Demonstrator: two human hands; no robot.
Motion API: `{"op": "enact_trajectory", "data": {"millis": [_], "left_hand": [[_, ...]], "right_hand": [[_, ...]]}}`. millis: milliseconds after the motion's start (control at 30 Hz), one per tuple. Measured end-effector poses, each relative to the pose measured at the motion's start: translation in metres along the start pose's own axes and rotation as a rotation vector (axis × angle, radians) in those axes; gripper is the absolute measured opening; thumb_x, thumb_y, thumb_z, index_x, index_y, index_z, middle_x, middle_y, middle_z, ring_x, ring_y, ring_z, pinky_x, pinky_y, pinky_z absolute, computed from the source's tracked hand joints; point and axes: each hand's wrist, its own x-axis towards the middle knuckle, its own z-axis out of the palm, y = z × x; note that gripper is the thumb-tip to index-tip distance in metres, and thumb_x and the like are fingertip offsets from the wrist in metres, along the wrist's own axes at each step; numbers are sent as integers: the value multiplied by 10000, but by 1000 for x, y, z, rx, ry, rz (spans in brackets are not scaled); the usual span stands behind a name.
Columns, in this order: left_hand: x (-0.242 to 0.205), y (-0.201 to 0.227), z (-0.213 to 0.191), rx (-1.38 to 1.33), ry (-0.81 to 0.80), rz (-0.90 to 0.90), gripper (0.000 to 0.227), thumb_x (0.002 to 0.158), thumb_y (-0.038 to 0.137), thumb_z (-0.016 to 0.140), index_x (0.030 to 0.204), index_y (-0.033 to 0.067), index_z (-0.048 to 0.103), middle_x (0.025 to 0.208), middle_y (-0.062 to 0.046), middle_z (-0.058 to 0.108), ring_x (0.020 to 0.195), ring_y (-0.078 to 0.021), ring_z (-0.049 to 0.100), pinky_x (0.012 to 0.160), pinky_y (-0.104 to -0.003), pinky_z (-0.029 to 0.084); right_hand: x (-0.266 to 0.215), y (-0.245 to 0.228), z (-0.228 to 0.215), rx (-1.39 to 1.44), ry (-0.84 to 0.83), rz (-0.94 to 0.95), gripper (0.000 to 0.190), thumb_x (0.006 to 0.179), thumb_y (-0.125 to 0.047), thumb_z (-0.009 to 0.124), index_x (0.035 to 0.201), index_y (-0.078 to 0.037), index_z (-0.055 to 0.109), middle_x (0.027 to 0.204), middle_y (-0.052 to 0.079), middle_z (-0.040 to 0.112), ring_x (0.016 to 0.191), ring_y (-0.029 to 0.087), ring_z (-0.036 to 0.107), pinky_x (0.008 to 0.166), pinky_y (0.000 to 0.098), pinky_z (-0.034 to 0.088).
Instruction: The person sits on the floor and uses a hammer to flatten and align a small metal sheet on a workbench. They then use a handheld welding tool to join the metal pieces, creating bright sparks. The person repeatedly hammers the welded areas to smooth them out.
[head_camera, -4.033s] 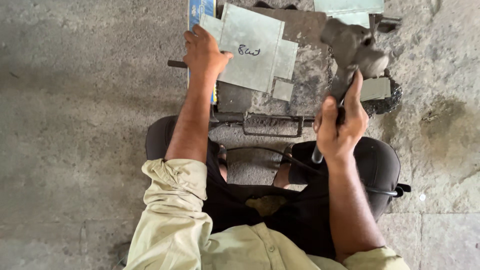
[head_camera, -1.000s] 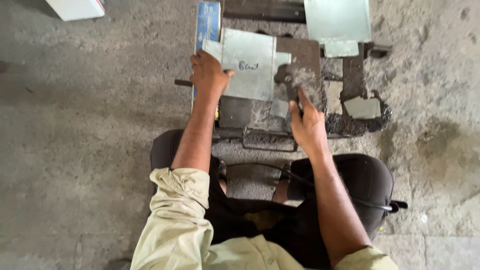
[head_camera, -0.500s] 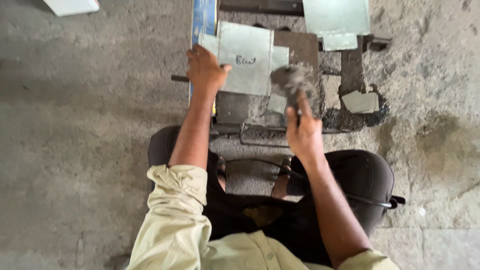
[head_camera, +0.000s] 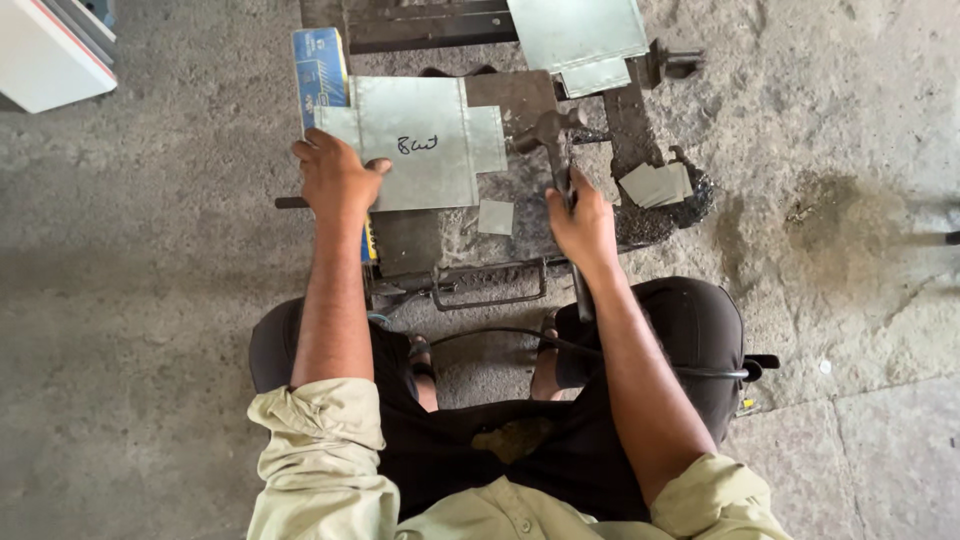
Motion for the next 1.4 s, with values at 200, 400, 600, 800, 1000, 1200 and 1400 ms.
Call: {"op": "enact_trajectory", "data": {"millis": [200,400,600,800,1000,1200,1400], "left_hand": [[3,-7,-9,48,-23,-9,1100,722,444,957,1407,-104,292,1356,-319,420,1193,-470,583,877,-528,564],[0,-12,-8,83,-19,2,1157,714,484,949,1432,-136,287,1368,-295,444,1211,-448,587,891,-521,562],[-2,-5,-8,108,-47,-24,1152,705,495,941,1417,-133,288,1379,-331,426,1150,-421,623,831,-494,585],[-23,-3,-10,58,-2,17,1032,723,483,943,1330,-121,367,1300,-286,491,1122,-420,659,796,-487,614],[-22,-3,-9,43,-17,20,1058,715,469,944,1341,-127,334,1291,-278,465,1123,-431,645,773,-476,612],[-27,1,-15,64,-2,20,1094,726,458,940,1372,-140,291,1323,-287,438,1141,-431,629,784,-501,598],[-43,-2,-25,77,-24,9,1088,722,458,932,1375,-137,297,1304,-277,445,1153,-415,628,772,-478,605]], "right_hand": [[4,12,10,-408,-139,154,305,1050,-282,615,1112,8,686,715,139,698,460,231,674,385,401,570],[-1,-23,-2,-430,-88,89,382,1010,-419,634,1130,-71,734,683,177,725,539,332,700,501,464,563],[-9,-44,-18,-407,137,-198,446,912,-318,802,1231,-14,736,960,221,714,870,345,692,691,473,594],[-31,-47,11,-343,-55,-415,323,767,-257,833,1062,-130,800,1126,101,747,1032,288,672,891,548,424],[-28,-30,29,-290,-36,-348,159,965,-117,731,1083,-177,819,1239,35,744,1081,219,667,1007,444,394],[-23,-33,38,-306,-23,-300,129,941,-178,777,1055,-123,808,1192,51,732,1048,223,663,999,458,381],[-32,-50,28,-277,-24,-351,129,887,-148,787,1005,-105,816,1167,90,732,1063,276,668,970,489,396]]}}
